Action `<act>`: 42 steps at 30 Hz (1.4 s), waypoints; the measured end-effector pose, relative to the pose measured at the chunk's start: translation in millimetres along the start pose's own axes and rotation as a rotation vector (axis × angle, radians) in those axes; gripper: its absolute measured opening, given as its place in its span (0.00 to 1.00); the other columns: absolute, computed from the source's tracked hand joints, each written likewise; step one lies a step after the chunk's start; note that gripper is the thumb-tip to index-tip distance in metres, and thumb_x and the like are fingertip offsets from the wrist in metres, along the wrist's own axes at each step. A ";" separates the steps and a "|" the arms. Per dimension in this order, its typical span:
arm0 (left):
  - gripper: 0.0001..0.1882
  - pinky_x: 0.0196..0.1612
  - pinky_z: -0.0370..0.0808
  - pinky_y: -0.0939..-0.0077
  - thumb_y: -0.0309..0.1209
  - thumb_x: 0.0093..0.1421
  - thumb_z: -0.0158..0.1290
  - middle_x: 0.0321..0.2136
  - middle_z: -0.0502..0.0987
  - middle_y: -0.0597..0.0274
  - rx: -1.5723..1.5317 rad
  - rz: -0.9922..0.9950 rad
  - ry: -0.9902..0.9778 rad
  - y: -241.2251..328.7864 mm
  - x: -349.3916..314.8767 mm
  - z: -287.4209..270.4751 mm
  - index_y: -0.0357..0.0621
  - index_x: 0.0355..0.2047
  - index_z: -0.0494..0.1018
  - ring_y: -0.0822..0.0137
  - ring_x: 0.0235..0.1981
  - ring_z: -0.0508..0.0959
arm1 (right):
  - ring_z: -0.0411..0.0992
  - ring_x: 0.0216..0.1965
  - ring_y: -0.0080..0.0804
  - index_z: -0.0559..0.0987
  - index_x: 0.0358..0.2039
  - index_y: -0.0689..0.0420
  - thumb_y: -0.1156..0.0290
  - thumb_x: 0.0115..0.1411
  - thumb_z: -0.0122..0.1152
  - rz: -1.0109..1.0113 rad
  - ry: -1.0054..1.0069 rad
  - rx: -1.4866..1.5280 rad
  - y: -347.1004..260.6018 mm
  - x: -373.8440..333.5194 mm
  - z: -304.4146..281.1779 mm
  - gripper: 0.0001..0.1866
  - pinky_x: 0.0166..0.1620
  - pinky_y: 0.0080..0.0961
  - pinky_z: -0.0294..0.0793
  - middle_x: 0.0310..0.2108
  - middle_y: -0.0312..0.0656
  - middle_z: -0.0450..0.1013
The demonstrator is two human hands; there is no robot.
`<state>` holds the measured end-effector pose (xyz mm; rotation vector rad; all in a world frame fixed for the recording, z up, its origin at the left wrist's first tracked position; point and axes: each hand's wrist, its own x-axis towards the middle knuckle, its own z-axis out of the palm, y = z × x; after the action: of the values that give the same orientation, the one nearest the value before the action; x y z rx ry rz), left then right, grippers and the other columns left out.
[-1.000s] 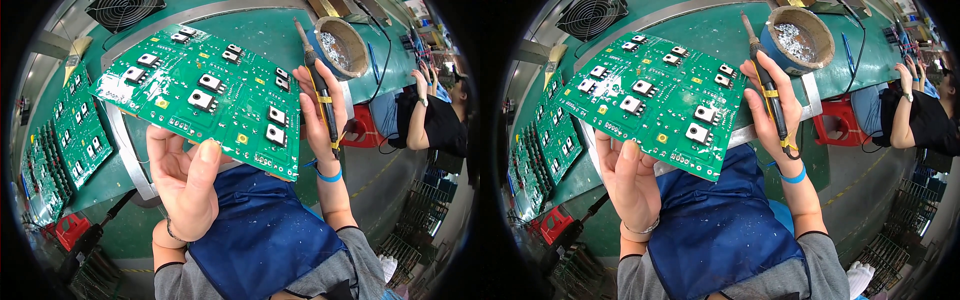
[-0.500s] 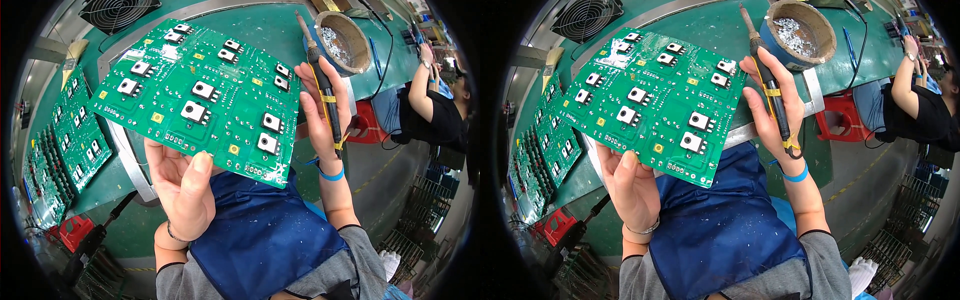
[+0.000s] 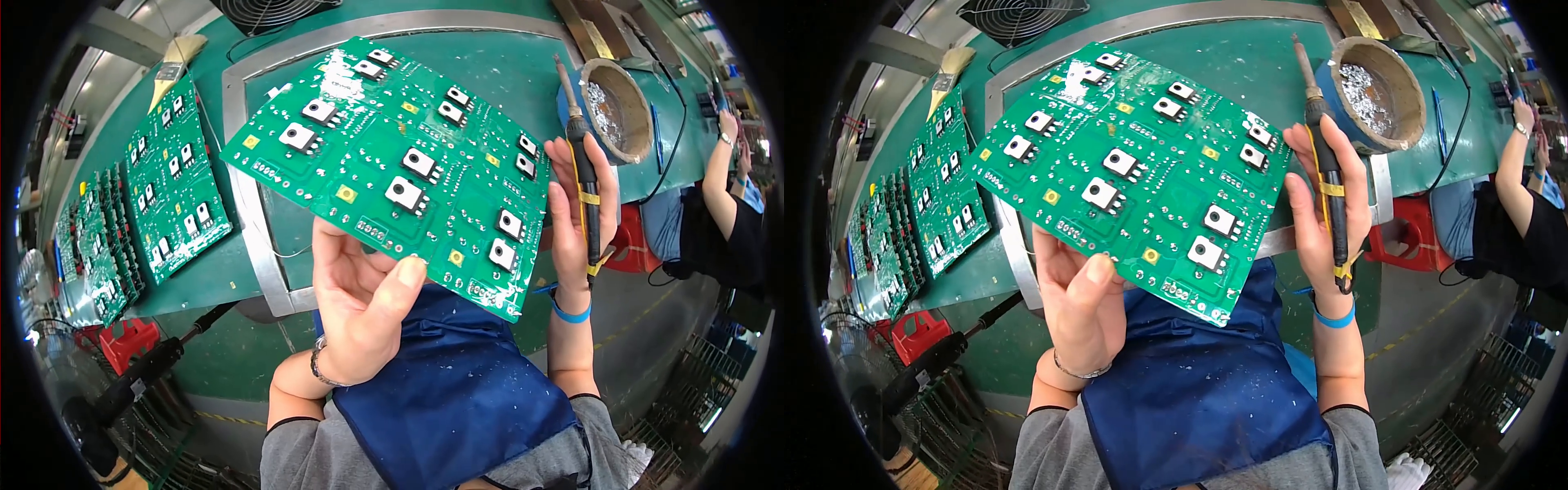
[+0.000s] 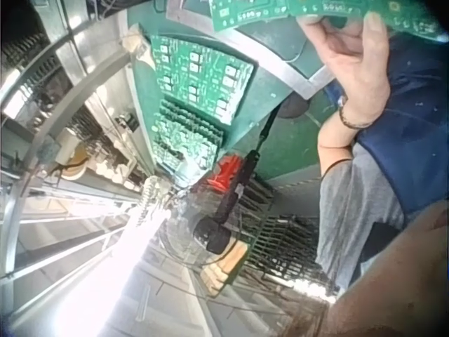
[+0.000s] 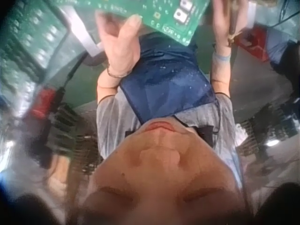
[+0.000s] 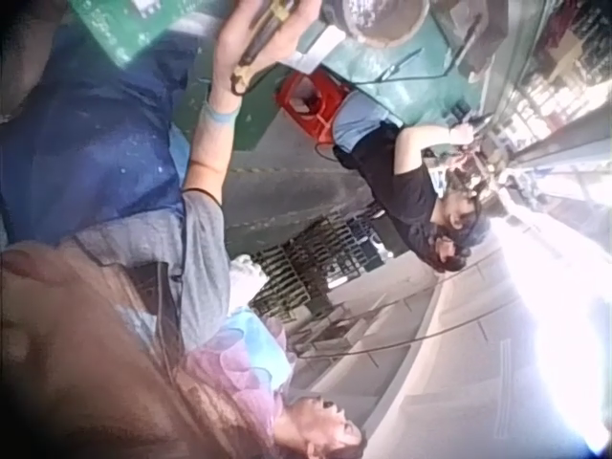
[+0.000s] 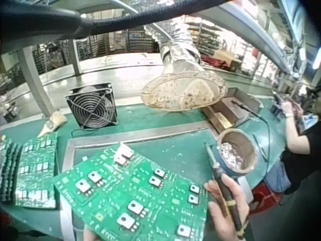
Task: The person solders electronic components onto a printed circuit board using a soldering iron and solder wire.
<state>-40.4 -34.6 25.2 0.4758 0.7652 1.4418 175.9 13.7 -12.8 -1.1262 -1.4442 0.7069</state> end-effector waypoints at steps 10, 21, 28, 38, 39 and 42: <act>0.33 0.52 0.72 0.64 0.13 0.53 0.48 0.54 0.59 0.53 -0.039 0.065 -0.055 -4.6 -1.0 0.4 0.37 0.57 0.48 0.56 0.52 0.71 | 0.65 0.56 0.43 0.56 0.60 0.64 0.84 0.59 0.49 0.003 -0.036 -0.016 2.0 0.0 1.4 0.28 0.58 0.37 0.63 0.53 0.57 0.65; 0.37 0.54 0.69 0.64 0.13 0.52 0.49 0.54 0.60 0.53 -0.038 0.093 -0.073 -7.6 -3.7 -3.0 0.39 0.60 0.45 0.60 0.54 0.68 | 0.65 0.56 0.42 0.57 0.60 0.63 0.83 0.58 0.51 -0.028 0.002 0.018 4.1 -0.3 1.5 0.29 0.58 0.37 0.63 0.53 0.55 0.65; 0.38 0.55 0.67 0.64 0.13 0.52 0.49 0.54 0.61 0.52 -0.062 0.071 -0.076 -6.3 -6.0 -5.1 0.40 0.61 0.44 0.62 0.54 0.68 | 0.63 0.57 0.44 0.55 0.60 0.62 0.82 0.58 0.52 -0.034 0.019 0.027 2.8 -0.7 0.0 0.30 0.59 0.38 0.62 0.55 0.55 0.63; 0.40 0.57 0.64 0.61 0.15 0.51 0.50 0.57 0.59 0.52 -0.043 0.038 -0.050 -3.4 -4.7 -10.5 0.39 0.61 0.44 0.59 0.57 0.64 | 0.64 0.56 0.45 0.55 0.61 0.62 0.82 0.57 0.53 -0.028 0.049 0.018 -5.2 0.3 1.2 0.32 0.59 0.37 0.63 0.54 0.56 0.64; 0.40 0.57 0.64 0.60 0.16 0.51 0.51 0.57 0.59 0.52 -0.048 0.046 -0.042 -3.2 -4.4 -10.6 0.39 0.61 0.45 0.59 0.57 0.64 | 0.64 0.56 0.45 0.55 0.61 0.62 0.82 0.56 0.54 -0.031 0.057 0.022 -6.1 0.5 1.2 0.32 0.58 0.37 0.63 0.54 0.56 0.64; 0.40 0.58 0.63 0.60 0.16 0.51 0.51 0.57 0.59 0.53 -0.051 0.005 -0.032 0.2 -4.1 -10.3 0.40 0.61 0.45 0.59 0.58 0.64 | 0.63 0.57 0.46 0.54 0.61 0.63 0.82 0.57 0.53 -0.033 0.053 0.004 -8.3 0.4 -0.1 0.32 0.59 0.38 0.62 0.54 0.57 0.63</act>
<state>-47.8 -40.2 19.0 0.4610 0.7012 1.4513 173.9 11.1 -5.1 -1.1079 -1.4128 0.6523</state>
